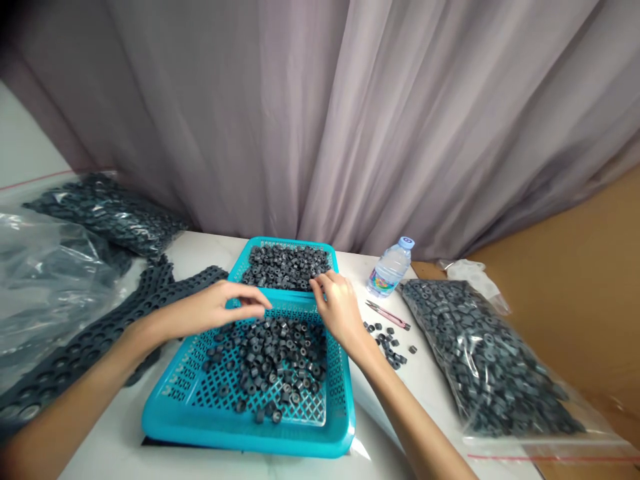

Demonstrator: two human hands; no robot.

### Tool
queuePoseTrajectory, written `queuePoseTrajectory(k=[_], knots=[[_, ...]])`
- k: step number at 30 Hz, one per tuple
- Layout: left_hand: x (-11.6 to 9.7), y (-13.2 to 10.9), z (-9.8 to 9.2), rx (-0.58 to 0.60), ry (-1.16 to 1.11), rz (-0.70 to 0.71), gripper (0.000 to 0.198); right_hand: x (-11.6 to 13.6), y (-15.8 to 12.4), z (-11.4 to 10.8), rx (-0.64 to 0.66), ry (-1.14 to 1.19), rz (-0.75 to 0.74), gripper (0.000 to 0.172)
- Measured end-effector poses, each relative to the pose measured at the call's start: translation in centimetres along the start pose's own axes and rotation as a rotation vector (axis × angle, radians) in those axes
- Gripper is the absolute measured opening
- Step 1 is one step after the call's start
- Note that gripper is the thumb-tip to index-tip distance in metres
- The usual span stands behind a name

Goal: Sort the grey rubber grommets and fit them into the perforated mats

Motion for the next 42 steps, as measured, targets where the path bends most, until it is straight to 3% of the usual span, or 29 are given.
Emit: queuePoseTrajectory(k=[2,4,7,10,13,16,24,29,35,42], knots=[[1.9,1.1,-2.0,-0.224,0.106,0.006,0.033,0.5,-0.3,0.6,0.026,0.015,-0.077,0.032],[4.2,1.7,-3.1,-0.342,0.215,-0.002,0.035,1.1,-0.8,1.4,0.078,0.018,-0.182,0.031],[7.6,2.2,-3.6,-0.389,0.287,-0.04,0.036,1.4,-1.6,2.5,0.145,-0.006,-0.263,0.033],[9.4,2.6,-3.1,-0.362,0.276,-0.055,0.038,1.1,-1.8,3.1,0.16,-0.014,-0.253,0.033],[9.8,3.5,-2.3,-0.315,0.258,-0.065,0.041,1.0,-1.7,3.2,0.14,-0.007,-0.237,0.033],[10.0,4.5,-1.6,-0.293,0.261,-0.096,0.028,1.2,-1.7,3.2,0.117,-0.023,-0.234,0.032],[11.1,5.2,-2.1,-0.376,0.149,-0.167,0.018,1.7,-1.6,2.9,0.083,-0.083,-0.253,0.03],[11.5,4.9,-2.3,-0.432,-0.059,-0.165,0.023,1.4,-1.7,3.1,0.084,-0.242,-0.263,0.037],[11.8,4.6,-1.7,-0.48,-0.425,-0.25,0.049,1.1,-1.8,3.1,0.046,-0.294,-0.261,0.038],[11.2,3.7,-1.4,-0.526,-0.768,-0.366,0.032,-0.1,-1.5,2.6,-0.021,-0.178,-0.153,0.033]])
Point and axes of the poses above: each hand's wrist, its own y-axis towards the middle knuckle, its own z-axis out of the palm, x = y × z, the point moved 9 cm from there along y, towards the middle knuckle, and after that the axes turned 14 degrees about -x, right-handed, at the moved point
